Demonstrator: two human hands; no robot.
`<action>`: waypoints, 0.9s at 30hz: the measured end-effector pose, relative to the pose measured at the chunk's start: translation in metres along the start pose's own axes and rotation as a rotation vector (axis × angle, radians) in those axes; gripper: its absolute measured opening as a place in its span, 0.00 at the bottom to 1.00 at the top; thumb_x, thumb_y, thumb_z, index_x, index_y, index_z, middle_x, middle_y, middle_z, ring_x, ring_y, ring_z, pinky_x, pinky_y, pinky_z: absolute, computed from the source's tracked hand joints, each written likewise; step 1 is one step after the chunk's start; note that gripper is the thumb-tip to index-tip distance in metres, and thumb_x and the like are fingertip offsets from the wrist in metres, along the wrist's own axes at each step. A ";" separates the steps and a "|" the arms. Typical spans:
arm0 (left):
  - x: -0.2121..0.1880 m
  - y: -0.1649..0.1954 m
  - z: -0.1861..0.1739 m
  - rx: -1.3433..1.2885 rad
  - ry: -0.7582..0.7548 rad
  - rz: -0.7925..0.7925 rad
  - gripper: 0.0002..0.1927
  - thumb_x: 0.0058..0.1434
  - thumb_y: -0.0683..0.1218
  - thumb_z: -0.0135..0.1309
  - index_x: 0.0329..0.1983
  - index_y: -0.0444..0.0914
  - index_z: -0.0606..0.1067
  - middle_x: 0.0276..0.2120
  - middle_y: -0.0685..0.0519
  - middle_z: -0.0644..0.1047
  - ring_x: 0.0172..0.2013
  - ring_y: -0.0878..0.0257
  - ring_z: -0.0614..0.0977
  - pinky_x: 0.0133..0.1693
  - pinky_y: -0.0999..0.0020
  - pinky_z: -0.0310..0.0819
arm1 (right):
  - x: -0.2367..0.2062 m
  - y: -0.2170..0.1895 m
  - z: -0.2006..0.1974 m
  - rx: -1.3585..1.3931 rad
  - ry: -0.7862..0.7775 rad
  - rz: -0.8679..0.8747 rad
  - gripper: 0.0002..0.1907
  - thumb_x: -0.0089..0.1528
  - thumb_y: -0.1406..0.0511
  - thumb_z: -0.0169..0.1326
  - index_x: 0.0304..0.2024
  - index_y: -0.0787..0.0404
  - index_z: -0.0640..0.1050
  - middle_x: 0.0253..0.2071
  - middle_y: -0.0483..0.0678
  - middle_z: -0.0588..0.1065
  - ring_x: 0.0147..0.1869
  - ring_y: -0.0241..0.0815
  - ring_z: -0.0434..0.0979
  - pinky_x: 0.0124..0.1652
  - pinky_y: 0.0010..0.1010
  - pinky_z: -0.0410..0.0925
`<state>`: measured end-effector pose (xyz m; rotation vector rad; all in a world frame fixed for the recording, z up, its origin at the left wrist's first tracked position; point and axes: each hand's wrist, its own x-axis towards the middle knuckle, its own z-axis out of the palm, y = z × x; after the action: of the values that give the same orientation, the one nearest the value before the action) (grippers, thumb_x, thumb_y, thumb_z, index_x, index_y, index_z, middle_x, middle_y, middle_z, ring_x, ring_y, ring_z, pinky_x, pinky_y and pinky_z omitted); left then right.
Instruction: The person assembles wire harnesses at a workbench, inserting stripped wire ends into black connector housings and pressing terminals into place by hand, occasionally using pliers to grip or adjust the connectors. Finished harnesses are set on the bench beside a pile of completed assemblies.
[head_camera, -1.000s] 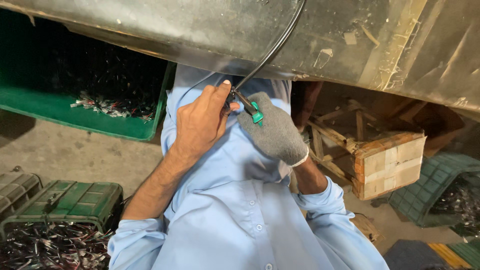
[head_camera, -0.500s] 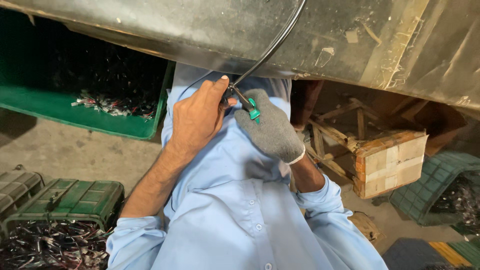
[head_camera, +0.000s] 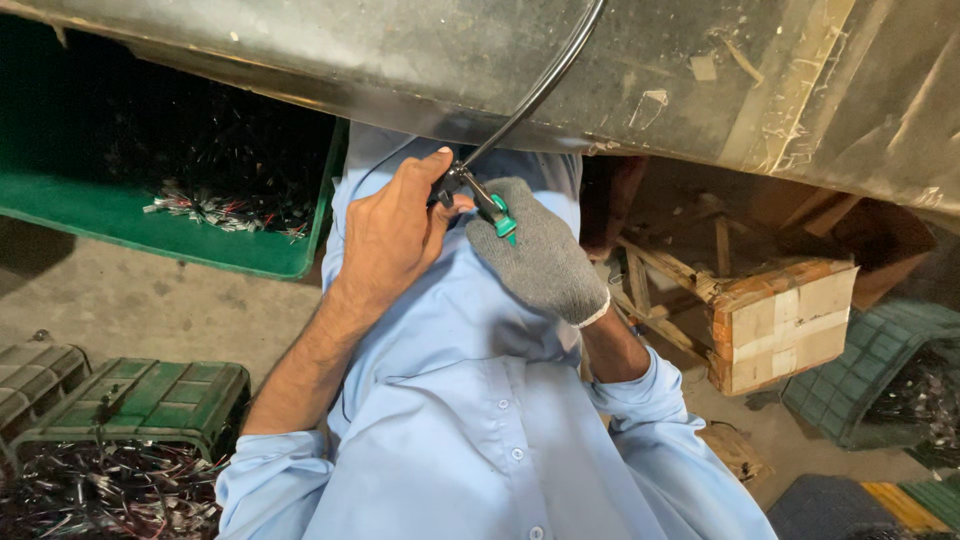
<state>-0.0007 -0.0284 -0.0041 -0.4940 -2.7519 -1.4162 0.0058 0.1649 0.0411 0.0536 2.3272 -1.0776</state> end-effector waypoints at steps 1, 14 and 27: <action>0.000 0.000 0.001 -0.016 0.007 -0.007 0.24 0.68 0.48 0.64 0.60 0.33 0.70 0.40 0.45 0.78 0.34 0.50 0.82 0.33 0.59 0.74 | 0.000 0.001 0.000 -0.006 -0.009 0.031 0.22 0.64 0.58 0.55 0.57 0.59 0.69 0.46 0.59 0.77 0.52 0.62 0.79 0.46 0.45 0.70; 0.001 0.003 -0.001 0.063 -0.038 -0.021 0.25 0.66 0.47 0.64 0.61 0.33 0.71 0.36 0.45 0.75 0.30 0.51 0.80 0.29 0.58 0.72 | 0.003 0.001 0.000 -0.024 -0.029 0.108 0.21 0.65 0.56 0.54 0.54 0.59 0.69 0.39 0.61 0.79 0.47 0.63 0.80 0.42 0.48 0.70; 0.003 0.002 0.000 0.127 -0.007 0.014 0.24 0.66 0.48 0.65 0.60 0.35 0.71 0.39 0.47 0.76 0.33 0.50 0.81 0.32 0.58 0.72 | 0.003 0.006 0.007 0.048 0.015 0.049 0.19 0.66 0.57 0.55 0.53 0.59 0.69 0.37 0.60 0.78 0.45 0.63 0.80 0.40 0.47 0.69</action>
<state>-0.0030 -0.0266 -0.0022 -0.5126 -2.8149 -1.2285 0.0082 0.1636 0.0325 0.1364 2.3011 -1.1121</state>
